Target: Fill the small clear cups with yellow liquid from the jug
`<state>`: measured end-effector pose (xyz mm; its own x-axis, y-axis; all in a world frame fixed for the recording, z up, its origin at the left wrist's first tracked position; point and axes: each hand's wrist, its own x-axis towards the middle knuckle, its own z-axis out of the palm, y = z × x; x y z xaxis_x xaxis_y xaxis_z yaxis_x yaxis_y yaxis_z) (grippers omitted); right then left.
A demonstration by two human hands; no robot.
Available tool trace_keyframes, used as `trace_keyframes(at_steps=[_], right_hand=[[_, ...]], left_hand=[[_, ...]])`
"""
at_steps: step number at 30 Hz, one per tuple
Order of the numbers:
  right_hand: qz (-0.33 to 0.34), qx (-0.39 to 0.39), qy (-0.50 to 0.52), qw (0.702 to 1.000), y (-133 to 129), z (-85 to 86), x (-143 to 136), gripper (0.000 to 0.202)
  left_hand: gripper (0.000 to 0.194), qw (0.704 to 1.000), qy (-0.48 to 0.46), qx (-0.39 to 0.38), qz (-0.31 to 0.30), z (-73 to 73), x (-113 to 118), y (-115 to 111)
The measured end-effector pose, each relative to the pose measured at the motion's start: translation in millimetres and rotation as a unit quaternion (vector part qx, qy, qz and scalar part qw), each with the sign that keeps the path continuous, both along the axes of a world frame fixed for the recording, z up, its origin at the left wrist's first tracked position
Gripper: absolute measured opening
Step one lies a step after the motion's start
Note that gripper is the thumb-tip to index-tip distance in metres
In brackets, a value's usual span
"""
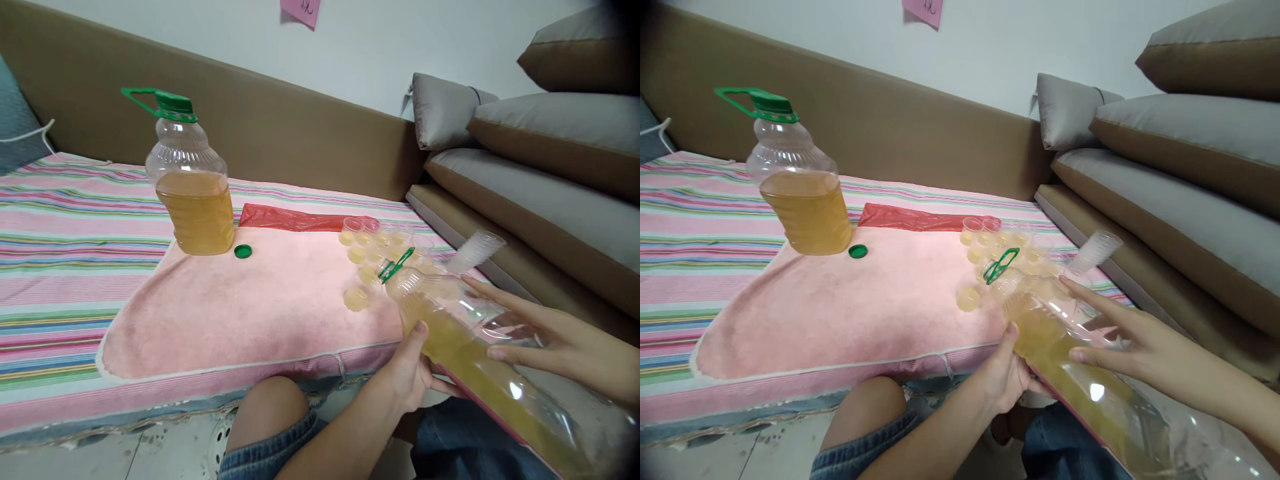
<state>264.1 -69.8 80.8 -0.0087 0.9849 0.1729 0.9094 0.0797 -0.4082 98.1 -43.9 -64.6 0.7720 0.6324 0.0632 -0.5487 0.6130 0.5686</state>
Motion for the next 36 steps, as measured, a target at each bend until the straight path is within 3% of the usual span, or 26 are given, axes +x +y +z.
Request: trace_keyframes(at_steps=[2, 4, 11, 17, 21, 24, 27, 29, 31, 36], right_hand=[[0.023, -0.069, 0.018, 0.997, -0.4, -5.9, 4.2, 0.081], [0.020, -0.074, 0.022, 0.997, -1.9, -11.2, 6.9, 0.082], [0.063, 0.011, 0.071, 0.995, -22.5, -27.7, -5.1, 0.088], [0.043, 0.110, 0.142, 0.983, -44.9, -55.9, -24.6, 0.090], [0.035, 0.168, 0.258, 0.951, -45.9, -72.9, -48.8, 0.098], [0.062, 0.207, 0.357, 0.909, -35.5, -76.6, -81.8, 0.102], [0.101, 0.242, 0.438, 0.860, -16.8, -73.6, -122.7, 0.102], [0.128, 0.253, 0.474, 0.834, -1.4, -70.9, -150.8, 0.103], [0.155, 0.256, 0.500, 0.813, 15.3, -69.8, -178.1, 0.104], [0.217, 0.240, 0.523, 0.788, 57.4, -76.7, -241.6, 0.102]], left_hand=[[0.098, 1.000, 0.027, 0.001, 0.006, 2.7, -4.9, 3.3], [0.098, 0.999, 0.048, 0.006, 0.020, 6.1, -10.3, 5.5], [0.093, 0.983, 0.120, 0.104, 0.095, 25.4, -39.4, 4.5], [0.093, 0.971, 0.038, 0.195, 0.134, 49.1, -73.7, 0.1], [0.079, 0.959, 0.117, 0.216, 0.141, 52.0, -100.3, 2.9], [0.067, 0.937, 0.171, 0.205, 0.223, 50.3, -127.1, 7.9], [0.073, 0.917, 0.151, 0.168, 0.328, 52.3, -157.3, 13.1], [0.077, 0.895, 0.132, 0.132, 0.404, 57.3, -176.7, 15.2], [0.071, 0.854, 0.133, 0.100, 0.493, 63.8, -193.3, 15.6], [0.044, 0.689, 0.192, 0.056, 0.697, 72.5, -217.0, 13.3]])
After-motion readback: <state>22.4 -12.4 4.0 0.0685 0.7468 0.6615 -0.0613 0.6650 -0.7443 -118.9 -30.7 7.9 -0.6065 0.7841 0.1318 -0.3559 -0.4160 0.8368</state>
